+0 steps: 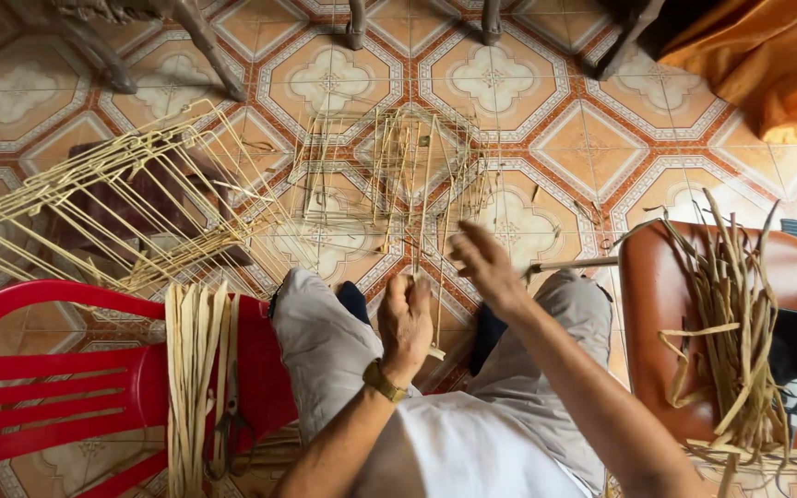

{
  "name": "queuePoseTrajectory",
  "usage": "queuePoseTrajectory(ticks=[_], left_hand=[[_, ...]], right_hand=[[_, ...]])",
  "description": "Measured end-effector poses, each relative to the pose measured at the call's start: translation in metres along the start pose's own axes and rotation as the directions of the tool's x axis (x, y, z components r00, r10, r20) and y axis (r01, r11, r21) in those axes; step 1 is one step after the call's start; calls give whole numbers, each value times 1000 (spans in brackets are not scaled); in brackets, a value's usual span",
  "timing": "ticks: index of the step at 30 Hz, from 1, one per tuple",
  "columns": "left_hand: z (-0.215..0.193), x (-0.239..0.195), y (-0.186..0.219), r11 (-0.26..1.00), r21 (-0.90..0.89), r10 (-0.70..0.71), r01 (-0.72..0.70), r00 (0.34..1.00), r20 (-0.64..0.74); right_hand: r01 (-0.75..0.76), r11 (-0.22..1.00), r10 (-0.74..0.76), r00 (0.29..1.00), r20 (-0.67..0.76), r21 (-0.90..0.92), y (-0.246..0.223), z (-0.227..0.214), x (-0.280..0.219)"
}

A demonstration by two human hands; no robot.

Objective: The person sits on the floor weaving thin bamboo strips around a wire frame, bending and threading the strips by hand to attach them to the frame. They occasionally use scissors to trim the strips and continue weaving new strips into the structure.

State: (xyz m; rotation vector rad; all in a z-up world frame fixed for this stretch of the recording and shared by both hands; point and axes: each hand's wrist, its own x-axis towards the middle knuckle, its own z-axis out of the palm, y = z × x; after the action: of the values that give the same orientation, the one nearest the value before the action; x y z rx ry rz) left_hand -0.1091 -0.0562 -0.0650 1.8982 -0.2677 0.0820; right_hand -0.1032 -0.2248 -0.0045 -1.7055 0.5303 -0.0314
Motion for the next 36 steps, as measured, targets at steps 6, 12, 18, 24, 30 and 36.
queuePoseTrajectory(ticks=[6, 12, 18, 24, 30, 36], left_hand=[[3, -27, 30, 981, -170, -82, 93, 994, 70], [-69, 17, 73, 695, -699, 50, 167, 959, 278], [-61, 49, 35, 915, -397, 25, 70, 973, 230], [-2, 44, -20, 896, -332, -139, 296, 896, 422], [8, 37, -20, 812, -405, -245, 419, 876, 415], [10, 30, 4, 585, -686, -255, 433, 901, 351]], right_hand=[[87, 965, -144, 964, 225, 247, 28, 9, 5], [-87, 939, 14, 977, 215, 333, -2, -21, -20], [-115, 935, 71, 988, 140, 337, 19, -23, -38], [-57, 995, 60, 998, 36, -80, 45, -7, -36], [-186, 980, 187, 982, -1, 64, 56, -7, -24], [38, 999, -38, 997, 66, 0, 67, -9, -21]])
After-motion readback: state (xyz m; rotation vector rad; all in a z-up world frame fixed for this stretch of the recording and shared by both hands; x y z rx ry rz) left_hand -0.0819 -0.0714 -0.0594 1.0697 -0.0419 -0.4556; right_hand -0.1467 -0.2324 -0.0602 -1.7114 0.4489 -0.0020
